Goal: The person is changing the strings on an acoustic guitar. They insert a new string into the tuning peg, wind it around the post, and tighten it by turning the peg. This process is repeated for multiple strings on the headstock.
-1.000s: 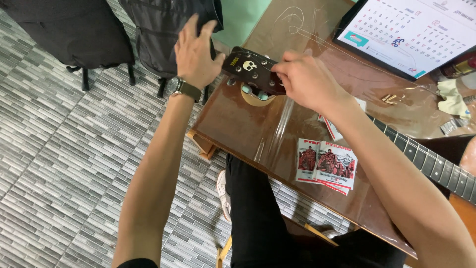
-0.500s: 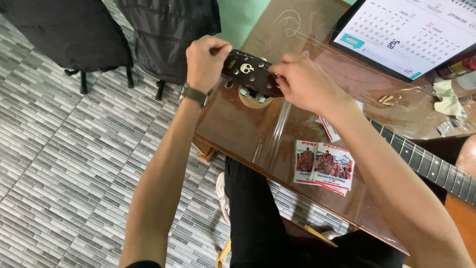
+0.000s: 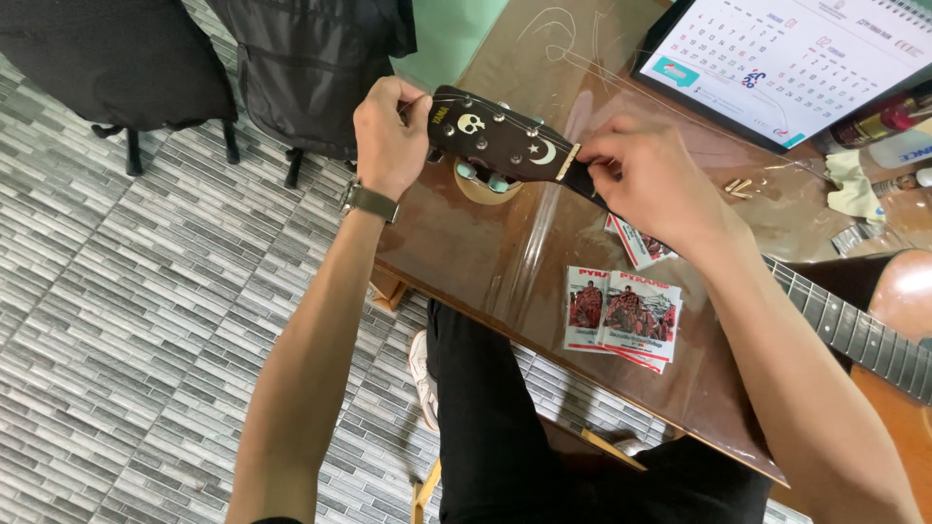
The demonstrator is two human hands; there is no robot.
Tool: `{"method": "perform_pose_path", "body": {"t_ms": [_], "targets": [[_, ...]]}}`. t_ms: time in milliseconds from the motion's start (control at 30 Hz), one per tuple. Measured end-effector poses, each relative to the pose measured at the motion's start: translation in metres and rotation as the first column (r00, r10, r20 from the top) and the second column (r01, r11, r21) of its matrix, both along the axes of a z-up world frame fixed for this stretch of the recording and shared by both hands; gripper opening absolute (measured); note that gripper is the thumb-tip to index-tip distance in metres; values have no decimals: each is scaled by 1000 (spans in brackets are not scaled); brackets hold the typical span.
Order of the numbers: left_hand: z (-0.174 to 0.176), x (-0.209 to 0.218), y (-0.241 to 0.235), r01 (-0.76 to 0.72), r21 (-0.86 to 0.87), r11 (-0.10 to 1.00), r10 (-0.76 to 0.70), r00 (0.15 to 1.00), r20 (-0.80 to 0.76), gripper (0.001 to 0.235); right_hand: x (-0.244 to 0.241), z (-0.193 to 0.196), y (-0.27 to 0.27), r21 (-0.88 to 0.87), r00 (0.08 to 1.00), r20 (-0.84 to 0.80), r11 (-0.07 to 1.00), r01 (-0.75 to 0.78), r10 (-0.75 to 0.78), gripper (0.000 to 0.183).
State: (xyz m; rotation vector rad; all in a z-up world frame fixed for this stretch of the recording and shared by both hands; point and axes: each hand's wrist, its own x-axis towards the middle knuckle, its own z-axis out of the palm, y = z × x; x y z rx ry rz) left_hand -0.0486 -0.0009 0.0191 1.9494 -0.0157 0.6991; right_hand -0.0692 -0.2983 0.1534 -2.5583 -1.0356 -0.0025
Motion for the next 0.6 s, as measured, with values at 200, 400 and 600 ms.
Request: {"method": "perform_pose_path", "body": {"t_ms": [200,400,600], "targets": [[2,-5,1,-20,3,1000,20,997,-78,18,-4,-6,-3,31,1000,-6,999,11,-11,23],[7,-9,-1,-61,-58,996,54,991,-119,17,-5,-9,-5,-21,998,50,999,32,-31,29],[-13,-8,0,-136,-167,977,116,986,-123,9,23,-28,15,26,976,206,997,72,-76,14]]}}
